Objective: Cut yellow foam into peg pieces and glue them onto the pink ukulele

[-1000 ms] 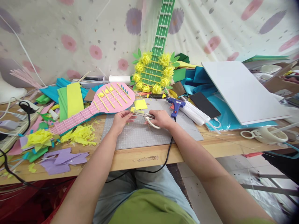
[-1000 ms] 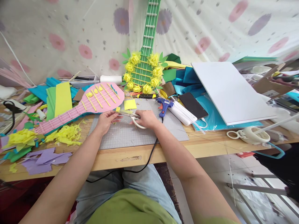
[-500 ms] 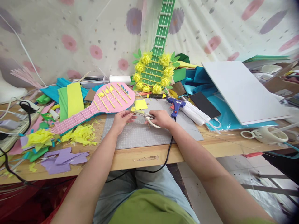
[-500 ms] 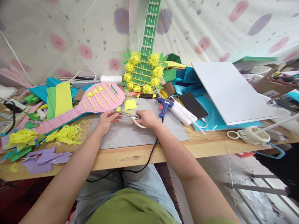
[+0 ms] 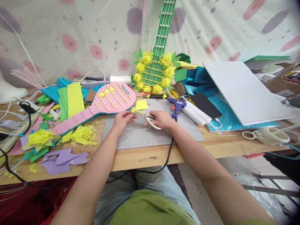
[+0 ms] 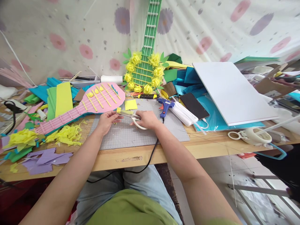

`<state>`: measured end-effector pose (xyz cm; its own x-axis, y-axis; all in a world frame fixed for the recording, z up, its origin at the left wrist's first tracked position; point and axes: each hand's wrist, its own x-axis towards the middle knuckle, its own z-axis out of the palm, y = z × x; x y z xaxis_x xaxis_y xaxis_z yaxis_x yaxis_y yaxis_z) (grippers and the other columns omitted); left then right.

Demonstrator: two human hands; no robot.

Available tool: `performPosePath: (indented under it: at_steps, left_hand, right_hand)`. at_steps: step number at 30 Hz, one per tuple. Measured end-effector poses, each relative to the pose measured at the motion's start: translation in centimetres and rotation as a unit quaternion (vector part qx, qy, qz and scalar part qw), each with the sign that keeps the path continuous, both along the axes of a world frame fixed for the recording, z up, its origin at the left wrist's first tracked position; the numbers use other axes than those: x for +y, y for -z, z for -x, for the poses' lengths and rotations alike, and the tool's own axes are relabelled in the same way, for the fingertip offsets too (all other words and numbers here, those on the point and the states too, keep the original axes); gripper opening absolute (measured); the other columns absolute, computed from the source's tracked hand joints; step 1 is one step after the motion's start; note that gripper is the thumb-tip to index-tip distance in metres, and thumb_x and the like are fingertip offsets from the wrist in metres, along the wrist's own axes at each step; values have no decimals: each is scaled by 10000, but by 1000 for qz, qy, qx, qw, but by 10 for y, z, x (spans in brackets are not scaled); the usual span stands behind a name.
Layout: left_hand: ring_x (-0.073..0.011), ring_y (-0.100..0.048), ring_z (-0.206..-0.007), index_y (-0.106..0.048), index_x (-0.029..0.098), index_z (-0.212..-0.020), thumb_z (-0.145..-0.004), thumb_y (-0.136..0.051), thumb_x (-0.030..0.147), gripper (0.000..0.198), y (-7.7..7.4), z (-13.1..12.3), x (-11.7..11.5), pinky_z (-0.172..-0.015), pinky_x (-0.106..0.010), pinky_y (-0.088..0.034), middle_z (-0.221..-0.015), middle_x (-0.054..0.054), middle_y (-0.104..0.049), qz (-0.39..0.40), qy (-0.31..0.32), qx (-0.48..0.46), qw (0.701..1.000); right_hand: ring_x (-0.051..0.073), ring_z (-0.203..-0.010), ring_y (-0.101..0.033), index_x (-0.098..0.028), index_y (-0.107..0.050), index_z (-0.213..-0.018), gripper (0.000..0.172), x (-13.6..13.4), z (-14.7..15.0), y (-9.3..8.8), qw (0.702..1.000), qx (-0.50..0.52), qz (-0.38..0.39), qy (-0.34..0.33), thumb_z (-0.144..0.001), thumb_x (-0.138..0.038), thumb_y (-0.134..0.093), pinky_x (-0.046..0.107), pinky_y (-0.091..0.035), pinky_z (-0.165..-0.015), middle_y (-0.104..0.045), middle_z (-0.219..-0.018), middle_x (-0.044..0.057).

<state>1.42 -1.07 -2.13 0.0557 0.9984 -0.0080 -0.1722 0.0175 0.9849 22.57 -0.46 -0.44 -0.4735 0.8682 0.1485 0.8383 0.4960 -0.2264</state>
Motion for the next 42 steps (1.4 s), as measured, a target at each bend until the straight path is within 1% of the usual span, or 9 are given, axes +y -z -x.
performPosePath:
  at_steps: [9,19,25,29,35,42]
  left_hand:
    - [-194,-662,-729,-630,125,-793,-569,-707,319,307,0,0,0,-589,-263,-520,-796,-63,-684,-3,2,-4,1000]
    - [-198,-662,-730,-626,119,-798,-576,-704,333,318,2,1,1,-608,-283,-524,-826,-80,-683,-4,3,8,1000]
    - [-197,-662,-705,-623,116,-772,-566,-713,350,325,2,1,1,-598,-282,-525,-761,-70,-681,-2,-12,2,1000]
    - [-193,-661,-671,-621,114,-742,-547,-725,342,317,1,0,2,-567,-269,-522,-731,-65,-677,-2,-19,-7,1000]
    - [-196,-662,-658,-618,111,-719,-546,-724,329,298,-1,-1,1,-545,-260,-517,-742,-75,-680,3,-19,-5,1000]
    - [-193,-662,-663,-618,103,-736,-558,-715,333,306,-1,-1,1,-545,-253,-516,-789,-98,-688,5,-18,5,1000]
  right_hand:
    - [146,-654,-539,-195,-556,-800,390,1,1,0,1000,1,4,-6,-735,-569,-465,238,-209,-530,-645,-764,28]
    - [152,-652,-541,-196,-574,-802,423,2,0,2,1000,0,2,4,-739,-595,-452,240,-209,-541,-643,-733,34]
    - [152,-670,-545,-195,-561,-825,429,1,1,1,1000,0,12,-2,-719,-601,-475,237,-210,-534,-648,-781,35]
    - [152,-662,-544,-196,-557,-813,430,2,1,2,1000,2,6,-2,-719,-605,-468,235,-206,-530,-648,-769,33]
    - [154,-645,-539,-194,-577,-800,409,3,0,4,1000,0,-10,11,-734,-582,-462,242,-207,-535,-645,-733,37]
    - [147,-644,-534,-195,-585,-808,430,3,-1,2,1000,1,1,15,-721,-600,-470,238,-206,-535,-642,-725,30]
